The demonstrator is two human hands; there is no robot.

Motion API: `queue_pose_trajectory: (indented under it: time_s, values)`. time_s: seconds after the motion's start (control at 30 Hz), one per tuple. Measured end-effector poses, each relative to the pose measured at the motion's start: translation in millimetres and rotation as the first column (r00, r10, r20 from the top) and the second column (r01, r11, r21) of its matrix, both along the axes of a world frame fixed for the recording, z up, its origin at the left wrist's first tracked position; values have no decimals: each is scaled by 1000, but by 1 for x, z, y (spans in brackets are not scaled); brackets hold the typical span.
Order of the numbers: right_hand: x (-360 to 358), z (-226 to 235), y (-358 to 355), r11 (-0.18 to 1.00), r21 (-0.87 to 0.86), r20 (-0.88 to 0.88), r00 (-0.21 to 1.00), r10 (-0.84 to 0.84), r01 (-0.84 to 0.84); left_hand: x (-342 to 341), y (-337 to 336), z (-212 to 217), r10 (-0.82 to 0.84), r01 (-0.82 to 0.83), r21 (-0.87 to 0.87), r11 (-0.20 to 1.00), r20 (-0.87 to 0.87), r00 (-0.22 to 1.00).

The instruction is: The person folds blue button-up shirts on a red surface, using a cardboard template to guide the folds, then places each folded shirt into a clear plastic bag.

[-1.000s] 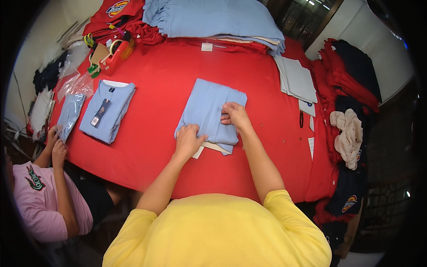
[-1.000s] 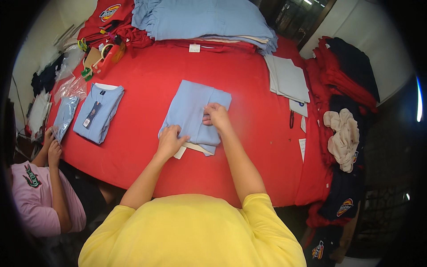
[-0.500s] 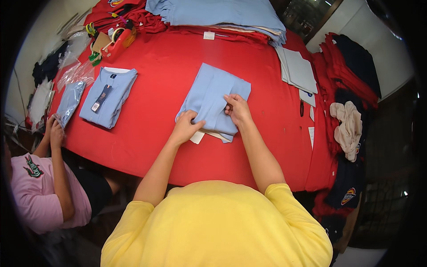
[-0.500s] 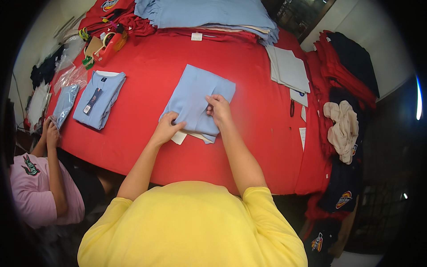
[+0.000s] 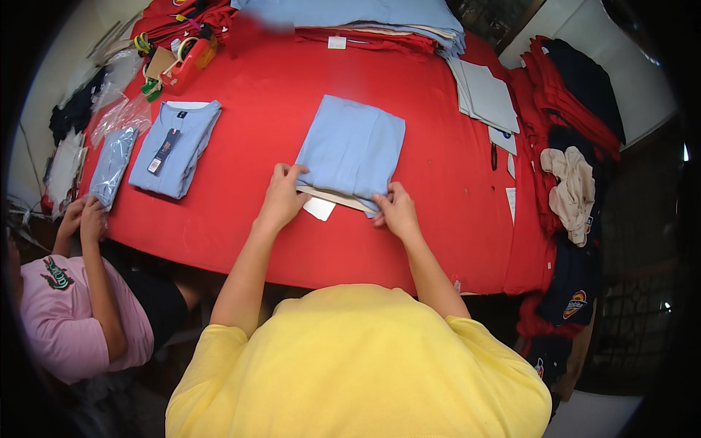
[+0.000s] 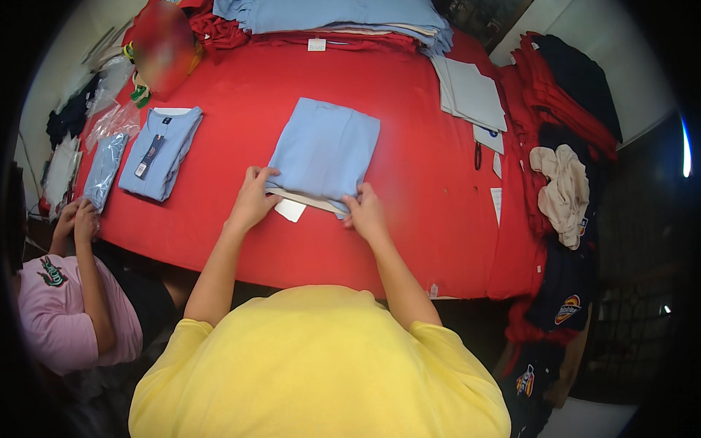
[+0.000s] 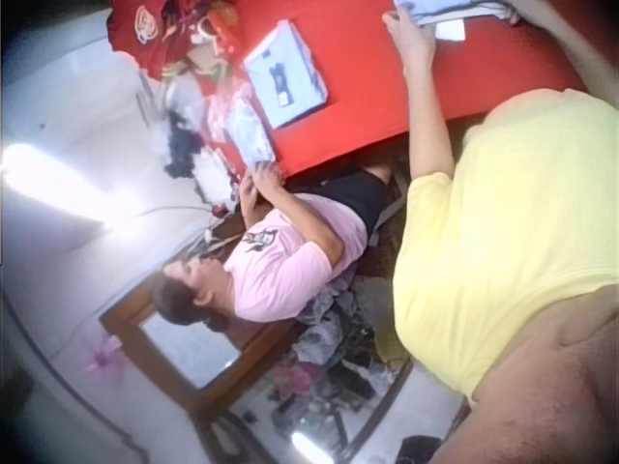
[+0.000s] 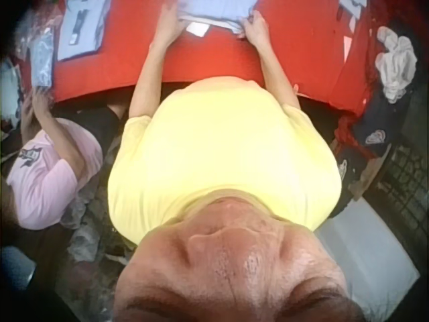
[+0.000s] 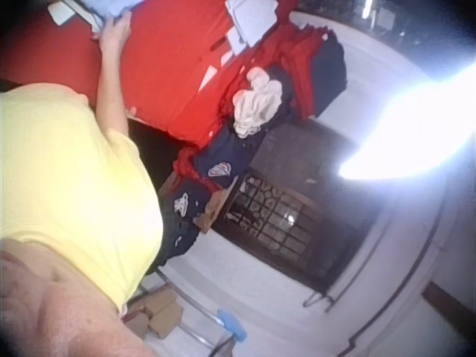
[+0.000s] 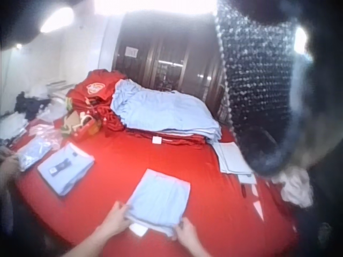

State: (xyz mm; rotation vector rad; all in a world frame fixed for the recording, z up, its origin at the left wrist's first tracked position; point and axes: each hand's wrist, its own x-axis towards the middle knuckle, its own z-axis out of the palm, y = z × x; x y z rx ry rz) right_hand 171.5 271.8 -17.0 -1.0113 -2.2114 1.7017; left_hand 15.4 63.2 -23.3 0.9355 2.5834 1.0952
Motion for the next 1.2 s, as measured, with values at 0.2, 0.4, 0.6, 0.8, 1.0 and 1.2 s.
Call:
queue_pose_trajectory:
  time_s: [0.2,0.4,0.6,0.8,1.0,1.2]
  values:
    - [13,-6,37,943,-323,-17,996,-87,77,30,8,12,141,-163,57,985,277,951]
    - [15,-9,25,971,-216,-16,994,-108,103,22,20,-19,184,-218,126,968,236,954]
    - [11,-20,31,999,-22,-65,997,-29,28,19,11,-33,154,-193,177,965,214,965]
    - [23,-26,31,976,-218,-140,988,-59,27,28,18,-41,184,-247,176,953,311,932]
    - [22,-36,58,966,-13,-52,965,257,-257,38,25,-56,246,-257,168,952,88,965]
    - [10,-28,76,854,51,33,855,517,-518,62,31,-23,446,-501,175,847,277,851]
